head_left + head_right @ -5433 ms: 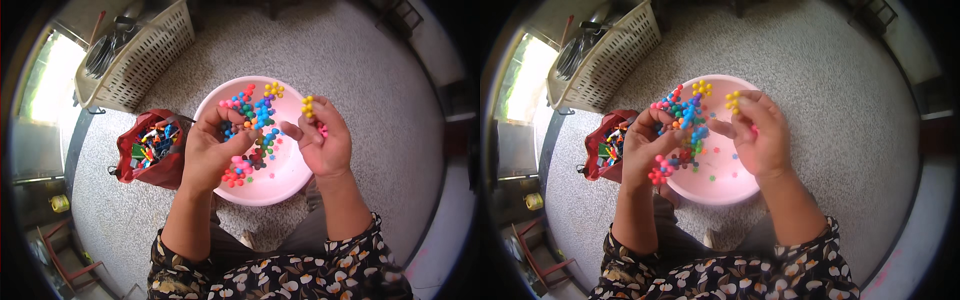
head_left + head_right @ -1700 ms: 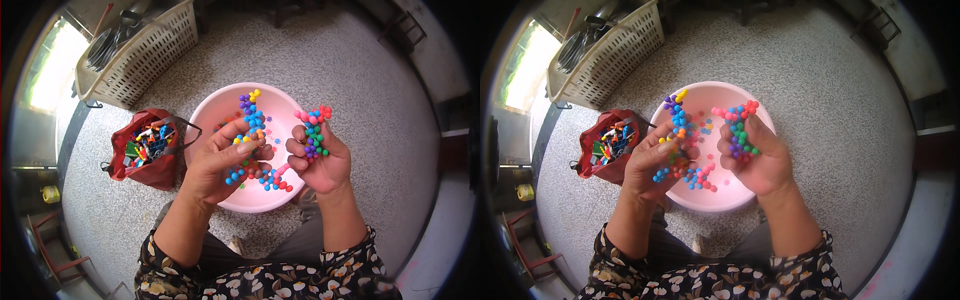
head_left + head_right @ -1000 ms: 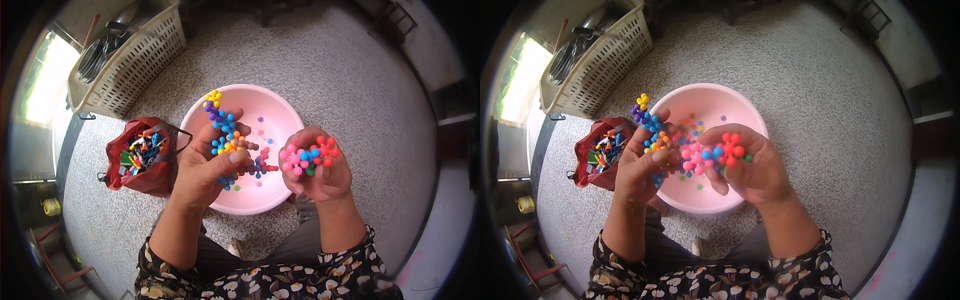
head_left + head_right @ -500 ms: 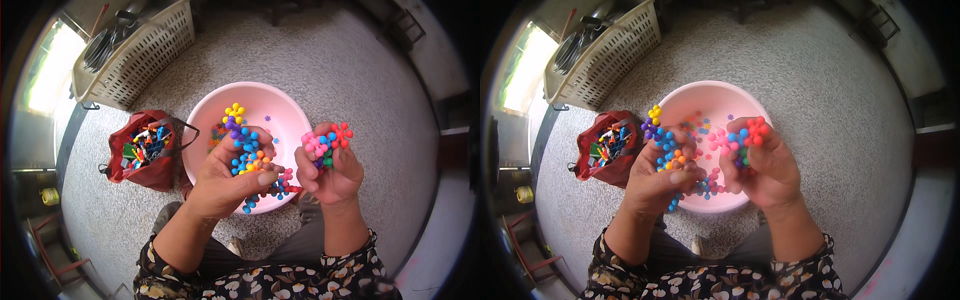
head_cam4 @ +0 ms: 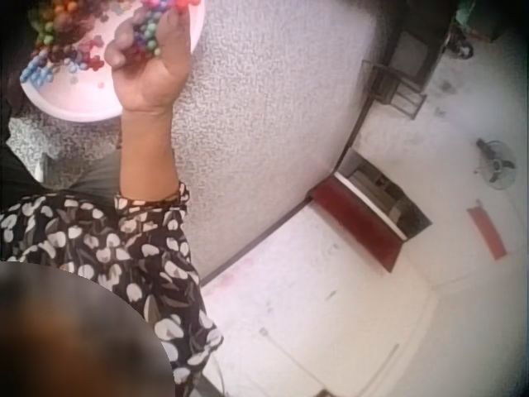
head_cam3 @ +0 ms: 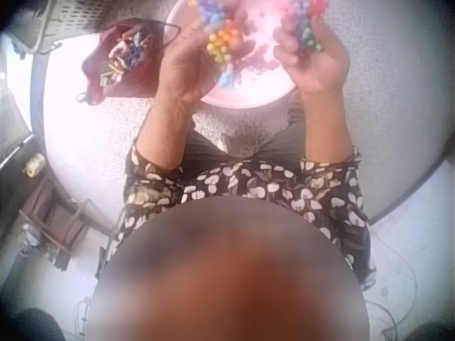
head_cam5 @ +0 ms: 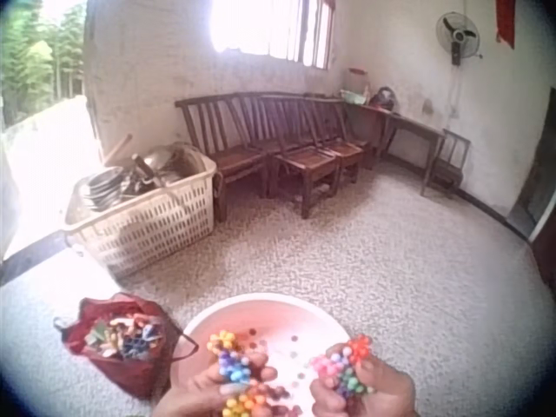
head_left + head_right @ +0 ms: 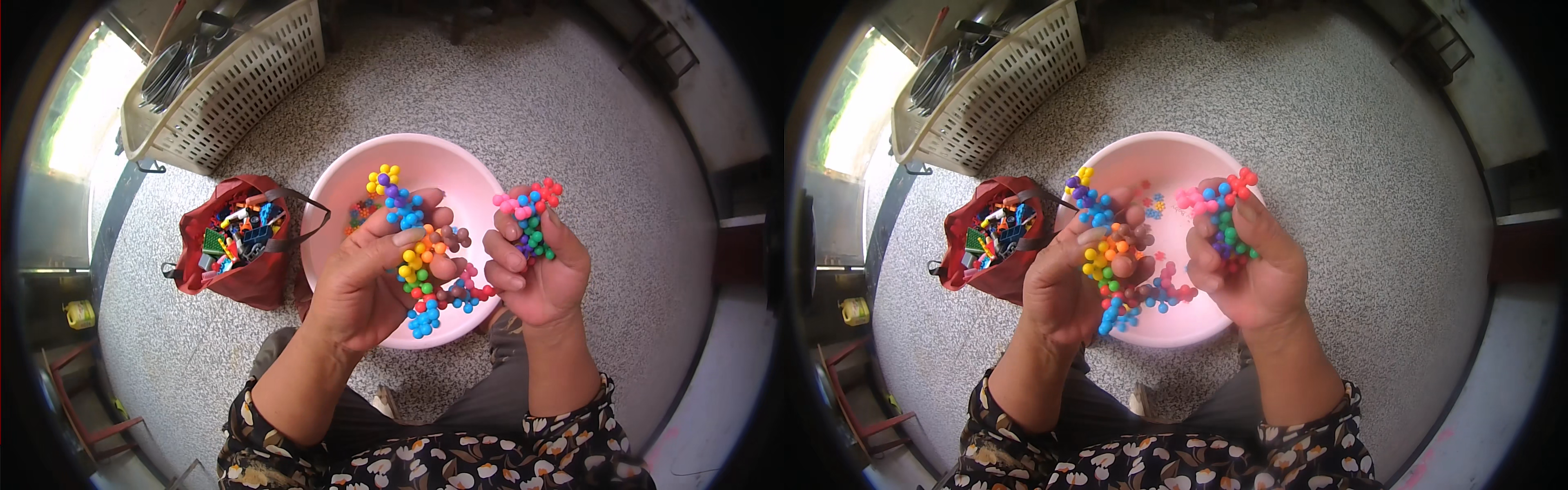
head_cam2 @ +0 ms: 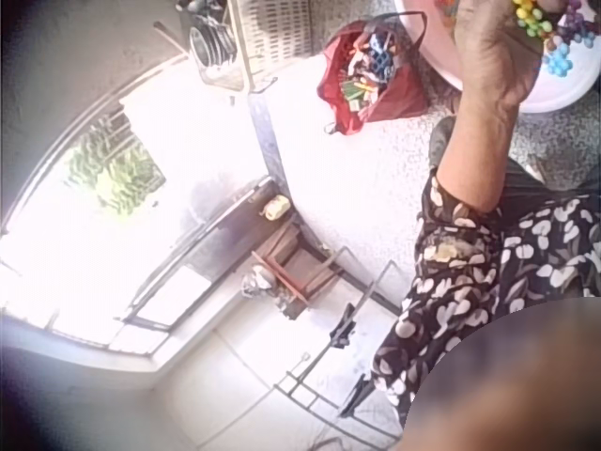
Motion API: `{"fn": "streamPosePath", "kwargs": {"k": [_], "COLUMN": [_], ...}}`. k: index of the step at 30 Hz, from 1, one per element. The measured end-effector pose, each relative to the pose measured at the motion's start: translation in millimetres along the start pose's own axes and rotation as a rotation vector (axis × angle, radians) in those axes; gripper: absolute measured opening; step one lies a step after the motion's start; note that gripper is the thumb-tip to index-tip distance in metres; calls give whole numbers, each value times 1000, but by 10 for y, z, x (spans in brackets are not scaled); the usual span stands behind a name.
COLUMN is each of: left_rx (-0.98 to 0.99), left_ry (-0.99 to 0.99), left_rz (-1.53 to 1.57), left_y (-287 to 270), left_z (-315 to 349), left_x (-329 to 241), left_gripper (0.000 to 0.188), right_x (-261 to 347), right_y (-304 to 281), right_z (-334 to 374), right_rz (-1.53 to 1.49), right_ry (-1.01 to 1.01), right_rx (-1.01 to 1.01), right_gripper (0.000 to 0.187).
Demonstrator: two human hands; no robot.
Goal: The recorder is assembling colorful flower-shaped plastic toy blocks into a larger structure.
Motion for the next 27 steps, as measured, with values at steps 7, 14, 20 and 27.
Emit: {"fn": "streamPosePath", "kwargs": {"k": [7, 14, 20, 27], "left_rx": [61, 34, 67, 247], "left_ry": [-91, -19, 50, 148], "left_rz": [85, 21, -276, -617], "left_y": [-124, -115, 15, -21], "left_z": [-4, -9, -1, -7], "left_x": [25, 69, 65, 13], "left_gripper": [24, 22, 29, 23], "right_x": [-33, -15, -7, -4], "right_y": [-11, -19, 40, 2], "right_z": [43, 97, 65, 58], "right_rz": [183, 265, 273, 277], "right_ry": [-78, -117, -102, -78], "right_rx": [34, 24, 55, 34], "right_gripper": [33, 38, 33, 38]}}
Point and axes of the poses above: each hand's wrist, its own z-axis away from the middle knuckle, its own y-axis out of the palm, x = y × z, the point moved 1 cm from there along -z, towards the middle knuckle, and after that the axes turned 10 degrees about y, right-handed, at the moved point
